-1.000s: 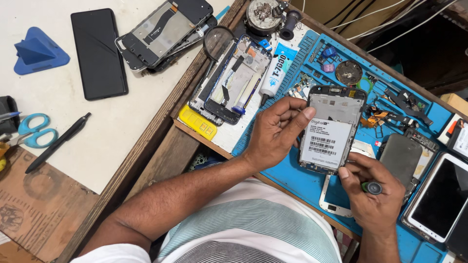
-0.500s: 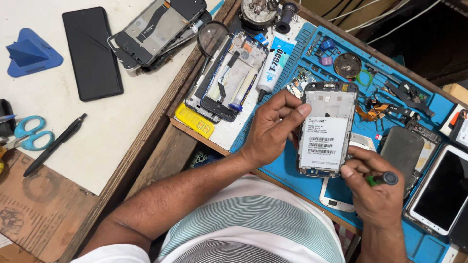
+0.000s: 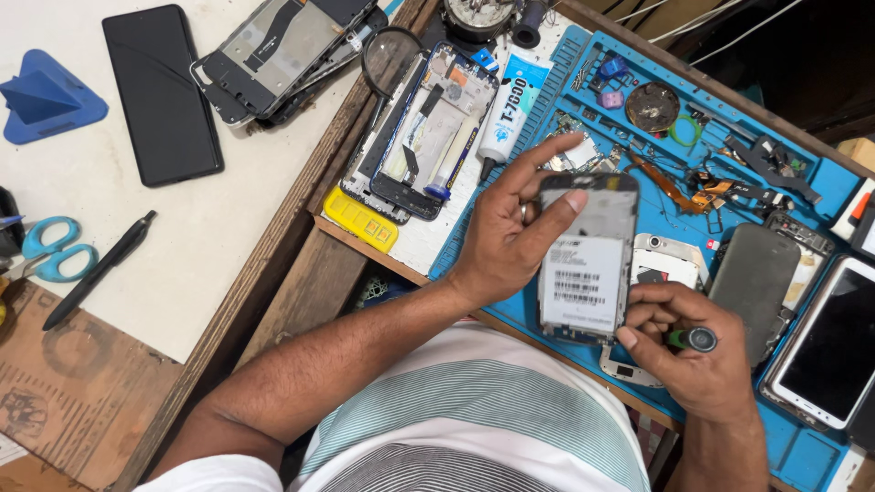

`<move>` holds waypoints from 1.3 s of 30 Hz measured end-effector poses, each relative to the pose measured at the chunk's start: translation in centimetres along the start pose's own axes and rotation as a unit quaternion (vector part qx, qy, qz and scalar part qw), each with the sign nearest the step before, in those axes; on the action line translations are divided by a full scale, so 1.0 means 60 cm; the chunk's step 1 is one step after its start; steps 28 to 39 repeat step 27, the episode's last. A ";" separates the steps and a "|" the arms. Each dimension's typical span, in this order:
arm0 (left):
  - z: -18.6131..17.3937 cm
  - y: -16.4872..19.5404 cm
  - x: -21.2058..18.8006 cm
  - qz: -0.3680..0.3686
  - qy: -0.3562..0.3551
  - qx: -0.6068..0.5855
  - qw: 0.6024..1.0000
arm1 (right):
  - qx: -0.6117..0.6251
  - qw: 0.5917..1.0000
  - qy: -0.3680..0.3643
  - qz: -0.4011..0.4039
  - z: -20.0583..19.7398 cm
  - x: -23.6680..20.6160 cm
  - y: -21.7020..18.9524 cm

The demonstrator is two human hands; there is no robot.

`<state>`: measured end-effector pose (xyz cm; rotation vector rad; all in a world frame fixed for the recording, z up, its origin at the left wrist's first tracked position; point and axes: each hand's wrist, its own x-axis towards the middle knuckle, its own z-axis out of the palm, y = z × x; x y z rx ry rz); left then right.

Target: The person disassembles a smartphone using a screwdriver, removes the battery and motherboard, and then reassembles the device by placing the components back into the casing and securing them with screws.

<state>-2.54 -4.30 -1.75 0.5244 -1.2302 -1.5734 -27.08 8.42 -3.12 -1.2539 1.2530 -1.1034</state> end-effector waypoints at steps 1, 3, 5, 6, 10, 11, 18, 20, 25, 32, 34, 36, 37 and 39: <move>0.002 0.001 0.003 -0.006 0.008 0.042 0.999 | -0.006 1.000 -0.010 0.006 -0.003 -0.001 0.001; 0.005 0.002 0.002 0.004 0.020 0.088 0.996 | -0.016 0.999 -0.030 0.020 -0.006 -0.005 0.001; 0.003 0.002 0.001 0.038 0.024 0.095 0.994 | -0.011 0.999 -0.032 0.031 -0.003 -0.003 -0.002; 0.003 0.000 0.001 0.038 0.027 0.102 0.994 | -0.009 0.999 -0.032 0.036 -0.002 -0.002 -0.006; -0.004 -0.008 0.002 0.035 0.027 0.121 0.992 | -0.003 0.998 -0.052 0.038 0.011 0.003 -0.022; -0.004 -0.010 0.001 0.034 0.024 0.124 0.991 | 0.004 0.998 -0.056 0.038 0.015 0.000 -0.025; -0.012 -0.021 0.005 -0.004 0.012 0.078 0.997 | 0.010 0.997 -0.031 0.074 0.029 0.003 -0.023; -0.013 -0.022 0.005 -0.003 0.015 0.073 0.997 | 0.031 0.997 -0.037 0.062 0.028 0.003 -0.018; -0.010 -0.023 0.007 -0.052 0.028 0.050 0.997 | 0.068 0.996 -0.037 0.047 0.020 0.003 -0.003; -0.008 -0.022 0.006 -0.049 0.023 0.038 0.998 | 0.111 0.992 -0.043 0.040 0.012 0.003 0.003; -0.008 -0.022 0.006 -0.049 0.023 0.038 0.998 | 0.111 0.992 -0.043 0.040 0.012 0.003 0.003; -0.008 -0.022 0.006 -0.049 0.023 0.038 0.998 | 0.111 0.992 -0.043 0.040 0.012 0.003 0.003; -0.008 -0.022 0.006 -0.049 0.023 0.038 0.998 | 0.111 0.992 -0.043 0.040 0.012 0.003 0.003; -0.008 -0.022 0.006 -0.049 0.023 0.038 0.998 | 0.111 0.992 -0.043 0.040 0.012 0.003 0.003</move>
